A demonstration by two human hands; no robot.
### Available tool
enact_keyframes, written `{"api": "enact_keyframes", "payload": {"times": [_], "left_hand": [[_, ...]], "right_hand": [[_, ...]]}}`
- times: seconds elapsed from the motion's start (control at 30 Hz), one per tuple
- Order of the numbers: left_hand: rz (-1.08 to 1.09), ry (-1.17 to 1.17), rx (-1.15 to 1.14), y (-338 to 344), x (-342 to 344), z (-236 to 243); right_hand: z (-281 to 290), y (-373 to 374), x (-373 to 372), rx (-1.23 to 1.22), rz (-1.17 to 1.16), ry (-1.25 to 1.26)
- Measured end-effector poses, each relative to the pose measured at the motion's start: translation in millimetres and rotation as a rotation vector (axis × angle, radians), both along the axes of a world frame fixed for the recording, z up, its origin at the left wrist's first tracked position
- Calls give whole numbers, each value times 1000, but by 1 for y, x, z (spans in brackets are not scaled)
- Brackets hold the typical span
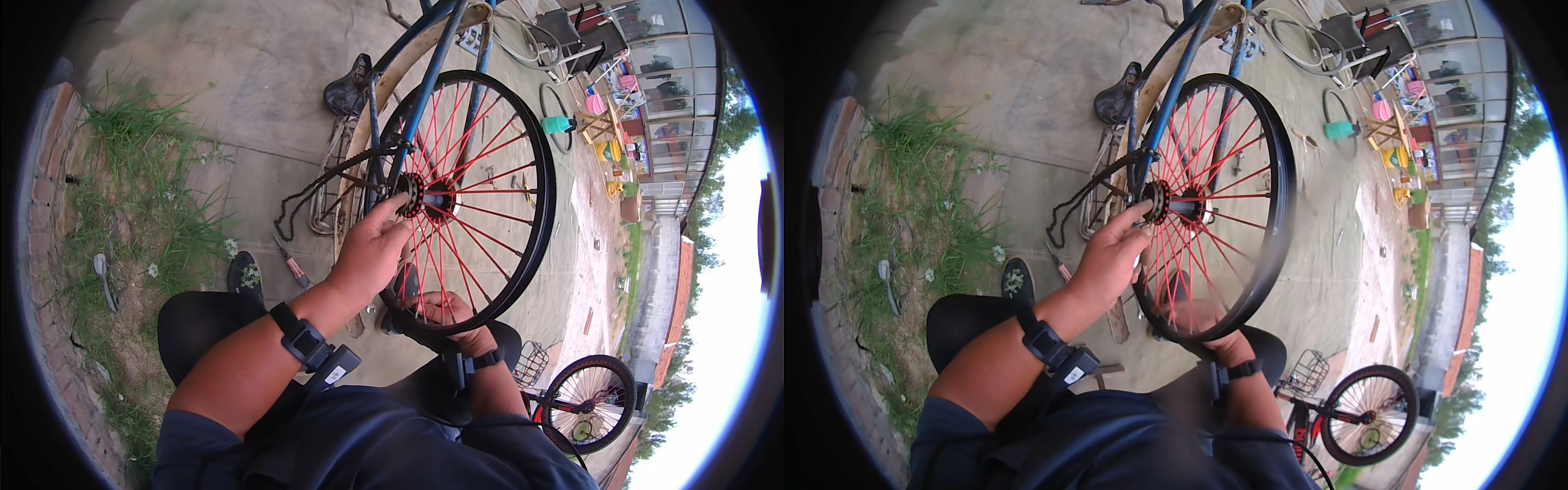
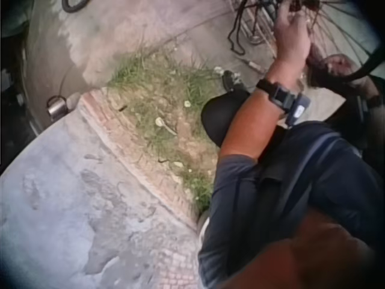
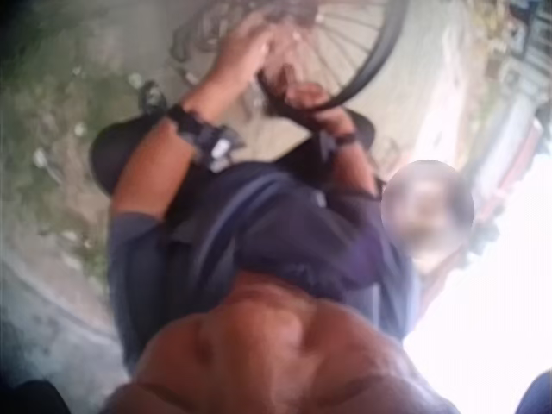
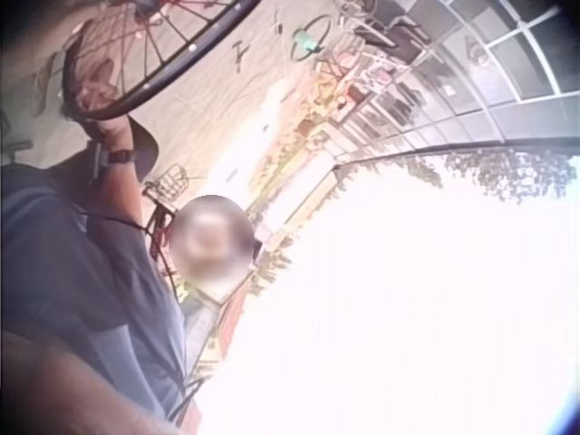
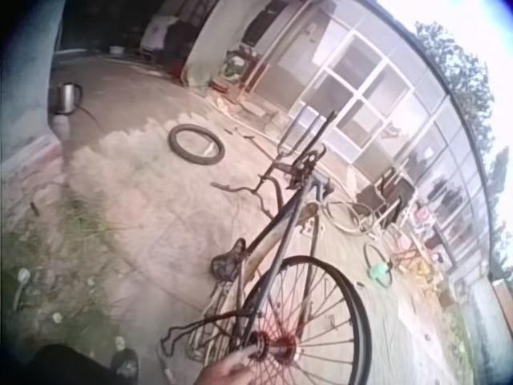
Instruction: The person is working on a bicycle wheel, repeatedly inserting and removing a small metal ring into the rim. They manipulate the ring with both hands, checking its fit and position on the wheel.
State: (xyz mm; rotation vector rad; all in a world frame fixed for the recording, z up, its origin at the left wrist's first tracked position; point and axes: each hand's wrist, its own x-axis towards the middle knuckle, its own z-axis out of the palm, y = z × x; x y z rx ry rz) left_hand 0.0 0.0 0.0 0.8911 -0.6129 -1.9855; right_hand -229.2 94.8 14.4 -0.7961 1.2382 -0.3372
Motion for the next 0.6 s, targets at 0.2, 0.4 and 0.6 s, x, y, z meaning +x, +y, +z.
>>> {"api": "enact_keyframes", "payload": {"times": [0.2,0.4,0.6], "left_hand": [[37,64,-24,-6,-8,9],[55,43,-51,-17,-4,20],[10,101,-69,-24,-1,24]], "right_hand": [[-5,3,-2,-110,66,109],[-10,-9,6,-484,356,411],[-40,3,-19,-327,112,258]]}}
